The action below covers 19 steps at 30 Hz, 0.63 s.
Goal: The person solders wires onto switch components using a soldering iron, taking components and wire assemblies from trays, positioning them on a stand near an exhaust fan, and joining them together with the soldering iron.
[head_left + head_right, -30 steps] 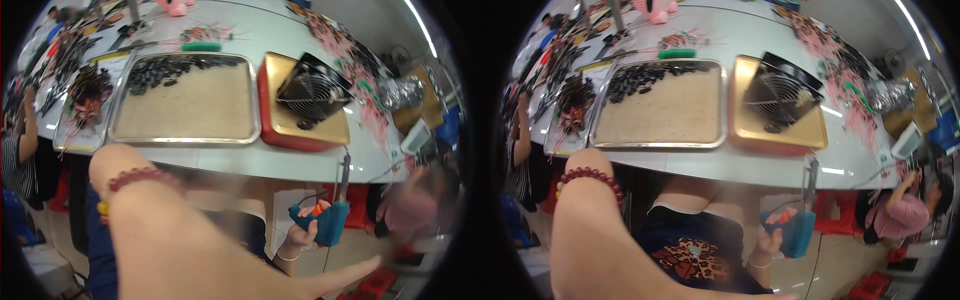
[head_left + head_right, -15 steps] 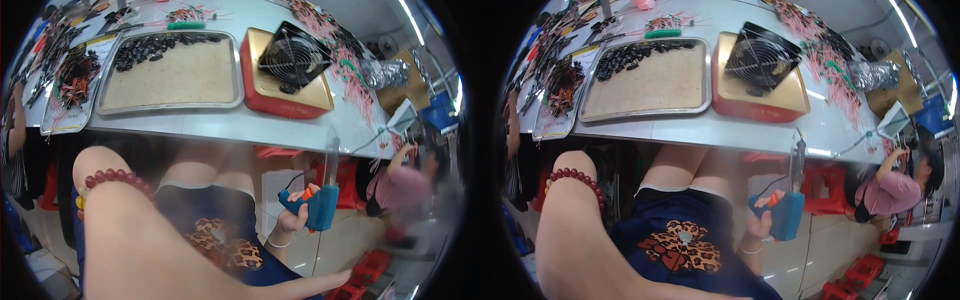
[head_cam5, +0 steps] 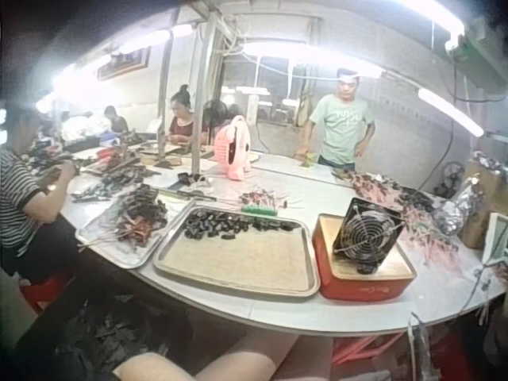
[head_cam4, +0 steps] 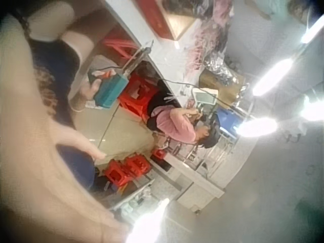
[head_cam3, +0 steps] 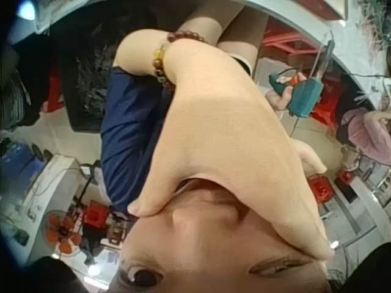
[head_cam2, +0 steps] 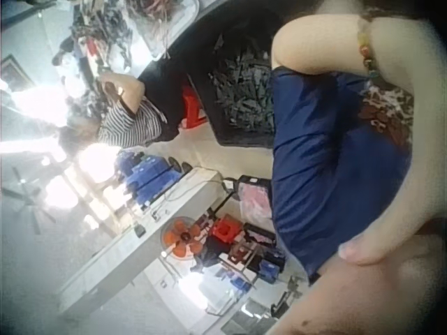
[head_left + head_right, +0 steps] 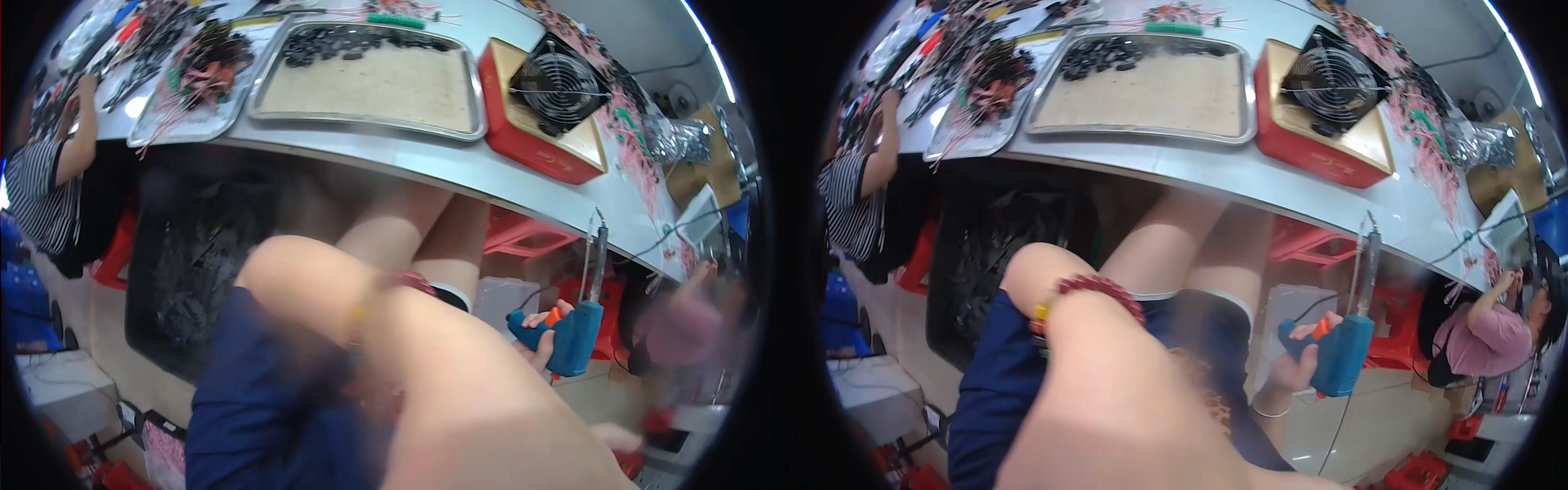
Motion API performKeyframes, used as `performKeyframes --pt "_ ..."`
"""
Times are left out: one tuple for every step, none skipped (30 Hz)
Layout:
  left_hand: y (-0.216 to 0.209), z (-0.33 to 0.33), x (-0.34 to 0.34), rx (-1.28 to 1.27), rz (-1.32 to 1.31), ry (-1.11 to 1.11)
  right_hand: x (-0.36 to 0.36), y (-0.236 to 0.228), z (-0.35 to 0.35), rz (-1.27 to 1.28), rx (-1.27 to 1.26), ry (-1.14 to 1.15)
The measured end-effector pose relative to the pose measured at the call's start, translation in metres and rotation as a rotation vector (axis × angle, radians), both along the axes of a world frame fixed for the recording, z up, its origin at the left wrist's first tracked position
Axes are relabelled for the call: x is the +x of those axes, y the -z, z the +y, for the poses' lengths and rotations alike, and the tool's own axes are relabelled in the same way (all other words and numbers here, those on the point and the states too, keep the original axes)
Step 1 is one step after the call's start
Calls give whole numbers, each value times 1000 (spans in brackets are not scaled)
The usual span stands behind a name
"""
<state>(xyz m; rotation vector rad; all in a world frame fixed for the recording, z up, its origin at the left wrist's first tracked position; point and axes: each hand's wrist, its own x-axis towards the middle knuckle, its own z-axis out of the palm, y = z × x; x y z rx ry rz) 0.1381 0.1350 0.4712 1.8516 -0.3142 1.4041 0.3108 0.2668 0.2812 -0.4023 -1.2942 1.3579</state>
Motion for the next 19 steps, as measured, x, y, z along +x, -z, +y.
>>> performKeyframes --pt "3 -5 -3 5 5 7 -2 -5 2 -29 17 -5" --pt "5 -9 -6 9 9 14 -6 -3 -1 -47 56 -24" --pt "6 -8 -2 45 40 46 -6 -12 7 -39 125 -16" --pt "-15 2 0 78 72 78 -3 -19 8 -58 155 29" --pt "8 0 10 0 55 246 0 -27 9 -60 161 44" --pt "9 11 -6 44 415 232 -4 -31 12 -51 161 20" --pt "46 -2 -7 -251 304 291 -4 -19 24 -50 219 -67" --pt "83 -14 -21 -545 408 343 -8 -18 27 -66 213 -73" --pt "114 -26 -38 -883 360 389 -8 -20 32 -87 209 -40" --pt "155 -46 -53 -961 247 200 -11 -22 34 -102 205 -3" --pt "193 -76 -64 -1101 -25 38 -7 -22 39 -95 196 14" --pt "242 -107 -68 -1128 -319 -239 -6 -21 44 -84 183 27" --pt "271 -125 -65 -1130 -656 -464 -13 -35 42 -49 126 98" --pt "305 -154 -65 -1389 -866 -807 -12 -43 47 -51 120 128" --pt "307 -158 -60 -1554 -906 -1054 -11 -48 56 -56 122 164" --pt "323 -162 -53 -1720 -859 -1325 -12 -60 60 -70 97 215" --pt "381 -178 -45 -1770 -761 -1538 -12 -59 69 -56 80 234" --pt "518 -243 -54 -1708 50 -1737 -16 -62 81 -29 37 218" --pt "498 -254 -92 -1705 50 -1718 -19 -49 89 -101 73 236"
